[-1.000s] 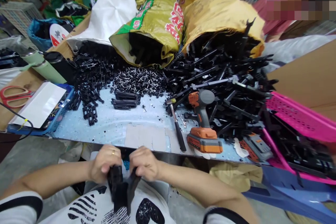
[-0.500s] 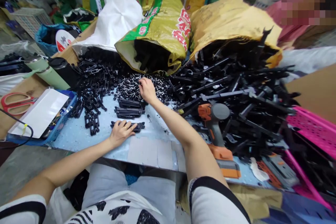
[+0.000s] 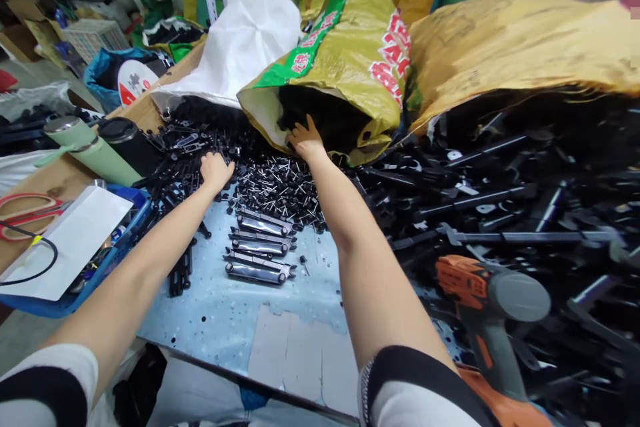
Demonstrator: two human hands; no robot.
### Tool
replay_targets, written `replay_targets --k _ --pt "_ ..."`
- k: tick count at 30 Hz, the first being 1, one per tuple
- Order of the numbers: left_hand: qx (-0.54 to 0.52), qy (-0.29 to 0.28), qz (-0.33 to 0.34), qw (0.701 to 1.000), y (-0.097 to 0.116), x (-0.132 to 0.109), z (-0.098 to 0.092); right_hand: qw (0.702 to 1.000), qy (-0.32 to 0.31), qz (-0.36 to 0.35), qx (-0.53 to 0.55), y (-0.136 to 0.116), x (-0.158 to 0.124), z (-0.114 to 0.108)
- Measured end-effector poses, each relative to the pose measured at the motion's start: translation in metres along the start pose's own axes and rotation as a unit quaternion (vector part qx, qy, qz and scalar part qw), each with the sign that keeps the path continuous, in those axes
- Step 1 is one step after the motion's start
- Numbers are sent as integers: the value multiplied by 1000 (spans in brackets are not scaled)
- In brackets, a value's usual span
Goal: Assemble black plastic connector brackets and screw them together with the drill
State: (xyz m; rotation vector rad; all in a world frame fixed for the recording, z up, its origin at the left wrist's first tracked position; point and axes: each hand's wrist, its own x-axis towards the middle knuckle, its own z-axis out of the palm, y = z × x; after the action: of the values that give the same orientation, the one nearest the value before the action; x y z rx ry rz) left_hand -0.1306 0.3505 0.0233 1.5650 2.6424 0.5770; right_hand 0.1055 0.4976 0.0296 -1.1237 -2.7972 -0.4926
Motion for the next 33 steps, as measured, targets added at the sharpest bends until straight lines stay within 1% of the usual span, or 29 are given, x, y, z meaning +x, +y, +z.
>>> replay_targets --k 2,3,5,7,8,9,10,11,12,14,16,17,19,21,22,23,24,25,26,27,30,31,32,33 --pt "1 -3 4 1000 -3 3 3 999 42 8 10 -5 -17 -18" --pt "-4 9 7 1000 -7 0 2 997 66 26 28 -11 -27 -29" --pt "-29 65 21 997 -17 -14 -8 986 115 79 97 -28 -51 -52" --pt "-87 142 52 985 -30 -36 -23 959 155 135 195 -54 -79 -73" --pt "-128 177 71 973 -37 -51 -31 940 169 157 252 -70 -95 -82" --pt "-175 201 92 959 -43 -69 -39 917 174 174 314 -87 -111 -90" --pt "-222 210 112 945 -47 -89 -46 890 169 182 383 -104 -128 -98" --pt "-264 201 133 934 -50 -111 -53 857 154 185 455 -122 -145 -104" --pt "-297 173 153 927 -52 -134 -58 818 130 186 529 -139 -162 -110" --pt "-330 84 188 921 -51 -181 -67 728 74 194 653 -171 -194 -119" --pt "-328 2 203 923 -46 -222 -73 651 32 212 728 -199 -221 -125" --pt "-320 -31 200 926 -43 -239 -76 620 21 224 752 -211 -233 -127" --pt "-311 -81 187 928 -37 -265 -81 571 19 244 783 -232 -252 -130" --pt "-334 -134 189 914 -32 -283 -85 535 29 261 803 -248 -267 -133" --pt "-355 -158 198 900 -31 -289 -86 523 35 268 808 -254 -274 -133" --pt "-377 -174 207 886 -30 -295 -86 518 40 272 810 -258 -280 -134" --pt "-393 -180 219 875 -30 -301 -87 521 45 273 808 -260 -286 -135" --pt "-401 -175 231 869 -30 -306 -87 533 51 270 800 -259 -291 -136" --pt "-401 -161 242 869 -30 -312 -88 556 55 259 788 -256 -296 -137" --pt "-395 -144 255 871 -31 -317 -89 589 55 239 770 -252 -301 -139" --pt "-358 -110 285 882 -30 -331 -91 705 45 160 690 -239 -314 -145" --pt "-348 -98 286 887 -29 -333 -93 734 41 140 664 -240 -317 -147" --pt "-342 -80 279 894 -26 -333 -94 756 35 117 643 -244 -321 -150" --pt "-340 -55 270 899 -23 -331 -97 772 28 88 629 -251 -325 -152"
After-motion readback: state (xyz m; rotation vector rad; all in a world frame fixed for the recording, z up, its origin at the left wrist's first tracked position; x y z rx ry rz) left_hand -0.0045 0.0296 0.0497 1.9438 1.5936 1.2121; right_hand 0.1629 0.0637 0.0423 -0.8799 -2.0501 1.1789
